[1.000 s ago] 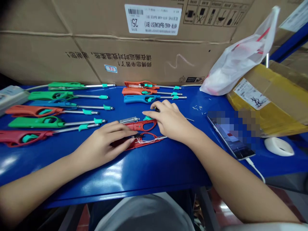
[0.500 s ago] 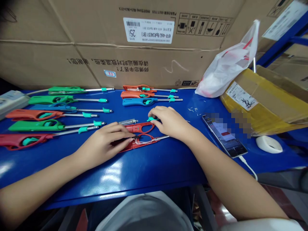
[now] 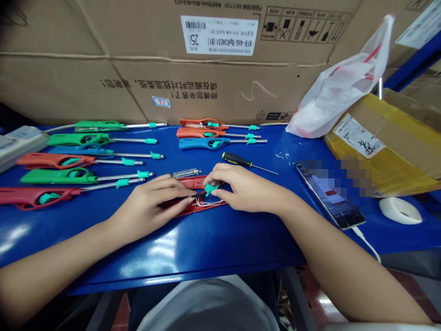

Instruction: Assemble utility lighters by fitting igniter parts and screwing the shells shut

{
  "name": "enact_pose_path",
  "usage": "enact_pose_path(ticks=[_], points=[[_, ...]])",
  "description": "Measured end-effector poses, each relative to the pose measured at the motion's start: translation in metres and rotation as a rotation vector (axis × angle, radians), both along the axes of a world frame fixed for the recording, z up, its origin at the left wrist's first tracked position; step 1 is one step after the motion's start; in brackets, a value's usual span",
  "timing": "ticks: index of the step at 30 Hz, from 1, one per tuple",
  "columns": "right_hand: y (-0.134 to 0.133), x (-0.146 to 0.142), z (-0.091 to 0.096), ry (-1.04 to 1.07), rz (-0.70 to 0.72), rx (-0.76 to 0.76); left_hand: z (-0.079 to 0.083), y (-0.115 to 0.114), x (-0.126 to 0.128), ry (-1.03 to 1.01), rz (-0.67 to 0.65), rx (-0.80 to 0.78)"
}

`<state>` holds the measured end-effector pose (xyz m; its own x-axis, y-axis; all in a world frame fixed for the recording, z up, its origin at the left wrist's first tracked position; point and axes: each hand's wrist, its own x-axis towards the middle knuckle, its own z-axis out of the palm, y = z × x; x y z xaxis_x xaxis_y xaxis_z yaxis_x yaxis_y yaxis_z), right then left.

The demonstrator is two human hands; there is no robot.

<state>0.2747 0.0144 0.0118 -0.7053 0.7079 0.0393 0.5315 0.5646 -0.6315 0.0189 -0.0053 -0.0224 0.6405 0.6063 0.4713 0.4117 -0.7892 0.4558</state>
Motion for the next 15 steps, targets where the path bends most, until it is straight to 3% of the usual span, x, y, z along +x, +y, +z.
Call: enact_pose_path(ticks=[15], points=[[-0.0045, -0.0001, 0.0063, -0.081, -0.004, 0.005, 0.0003, -0.0001, 0.0019, -0.045, -0.023, 0.033]])
